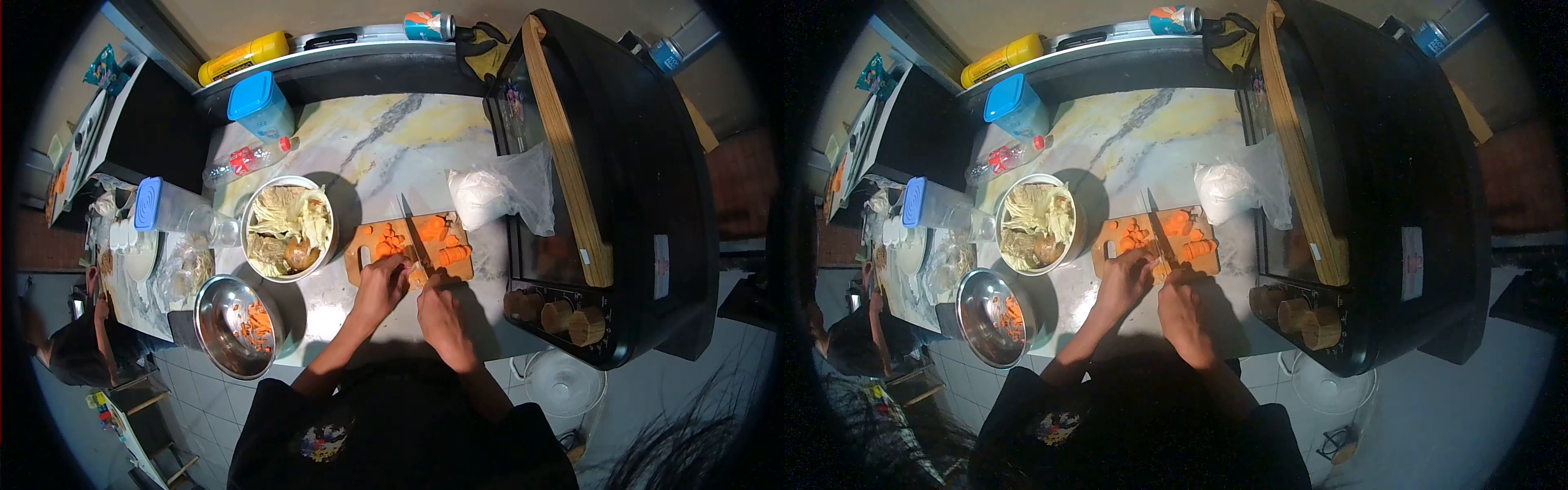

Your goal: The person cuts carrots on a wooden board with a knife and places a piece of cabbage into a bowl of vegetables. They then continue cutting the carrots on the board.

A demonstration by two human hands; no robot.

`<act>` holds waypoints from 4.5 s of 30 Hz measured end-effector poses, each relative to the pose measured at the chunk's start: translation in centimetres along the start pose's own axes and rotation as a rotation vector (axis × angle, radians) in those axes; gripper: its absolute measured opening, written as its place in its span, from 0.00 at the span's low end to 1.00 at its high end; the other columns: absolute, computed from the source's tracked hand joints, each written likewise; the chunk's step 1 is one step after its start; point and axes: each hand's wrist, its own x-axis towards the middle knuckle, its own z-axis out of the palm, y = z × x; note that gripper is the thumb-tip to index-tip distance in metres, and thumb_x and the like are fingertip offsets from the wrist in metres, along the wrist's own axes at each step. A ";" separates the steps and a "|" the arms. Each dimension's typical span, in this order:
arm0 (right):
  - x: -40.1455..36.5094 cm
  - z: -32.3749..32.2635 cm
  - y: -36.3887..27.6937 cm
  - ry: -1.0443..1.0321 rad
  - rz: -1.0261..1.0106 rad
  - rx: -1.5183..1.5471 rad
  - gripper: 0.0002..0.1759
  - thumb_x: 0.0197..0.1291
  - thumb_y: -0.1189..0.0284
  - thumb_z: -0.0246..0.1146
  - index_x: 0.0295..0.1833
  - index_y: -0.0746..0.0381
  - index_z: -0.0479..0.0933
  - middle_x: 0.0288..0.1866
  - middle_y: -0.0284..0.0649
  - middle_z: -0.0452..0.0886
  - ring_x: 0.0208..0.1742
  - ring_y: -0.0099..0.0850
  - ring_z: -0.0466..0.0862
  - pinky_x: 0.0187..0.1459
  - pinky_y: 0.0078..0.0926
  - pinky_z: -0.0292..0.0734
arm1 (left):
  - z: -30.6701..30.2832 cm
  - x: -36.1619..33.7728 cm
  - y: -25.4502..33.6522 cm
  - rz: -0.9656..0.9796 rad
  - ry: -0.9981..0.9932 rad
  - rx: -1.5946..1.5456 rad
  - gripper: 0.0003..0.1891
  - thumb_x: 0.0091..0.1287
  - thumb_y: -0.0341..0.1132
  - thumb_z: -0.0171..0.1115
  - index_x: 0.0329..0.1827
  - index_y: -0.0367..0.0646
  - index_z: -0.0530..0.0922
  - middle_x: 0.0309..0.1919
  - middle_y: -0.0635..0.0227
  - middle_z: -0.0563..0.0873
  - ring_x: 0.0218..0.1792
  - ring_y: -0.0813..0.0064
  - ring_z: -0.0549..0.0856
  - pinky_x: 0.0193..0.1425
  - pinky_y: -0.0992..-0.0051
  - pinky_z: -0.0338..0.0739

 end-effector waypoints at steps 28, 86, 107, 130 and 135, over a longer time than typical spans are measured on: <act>-0.2 1.2 1.3 0.027 0.032 -0.062 0.14 0.68 0.69 0.54 0.49 0.69 0.64 0.25 0.58 0.81 0.31 0.59 0.83 0.32 0.55 0.78 | 0.2 0.0 -0.3 0.048 0.034 0.014 0.06 0.59 0.21 0.65 0.39 0.34 0.81 0.33 0.52 0.87 0.34 0.55 0.87 0.38 0.67 0.80; -0.1 0.5 -0.9 0.012 0.027 0.020 0.13 0.65 0.76 0.54 0.49 0.77 0.67 0.30 0.61 0.82 0.35 0.56 0.85 0.34 0.46 0.82 | -0.3 0.1 0.2 0.095 -0.005 -0.019 0.11 0.53 0.16 0.60 0.39 0.31 0.83 0.39 0.53 0.87 0.42 0.52 0.86 0.48 0.66 0.81; 0.2 1.6 0.1 0.030 0.051 -0.101 0.15 0.67 0.73 0.53 0.52 0.74 0.65 0.26 0.58 0.82 0.32 0.55 0.85 0.32 0.49 0.82 | -0.3 0.4 0.2 0.043 -0.054 -0.016 0.09 0.56 0.18 0.62 0.38 0.34 0.85 0.40 0.55 0.87 0.46 0.55 0.86 0.51 0.67 0.80; -0.6 1.3 1.5 0.019 0.068 0.080 0.18 0.69 0.70 0.51 0.57 0.72 0.64 0.26 0.63 0.79 0.35 0.62 0.82 0.35 0.57 0.76 | 0.0 0.1 0.2 0.062 -0.039 0.034 0.09 0.56 0.19 0.63 0.38 0.34 0.85 0.39 0.57 0.87 0.42 0.57 0.86 0.47 0.67 0.80; -0.7 0.8 1.4 0.030 0.059 0.180 0.15 0.69 0.71 0.51 0.54 0.71 0.66 0.27 0.65 0.79 0.34 0.64 0.81 0.35 0.58 0.74 | 0.2 0.1 0.2 0.112 -0.002 -0.010 0.12 0.52 0.16 0.62 0.39 0.34 0.85 0.37 0.53 0.85 0.37 0.53 0.86 0.40 0.65 0.81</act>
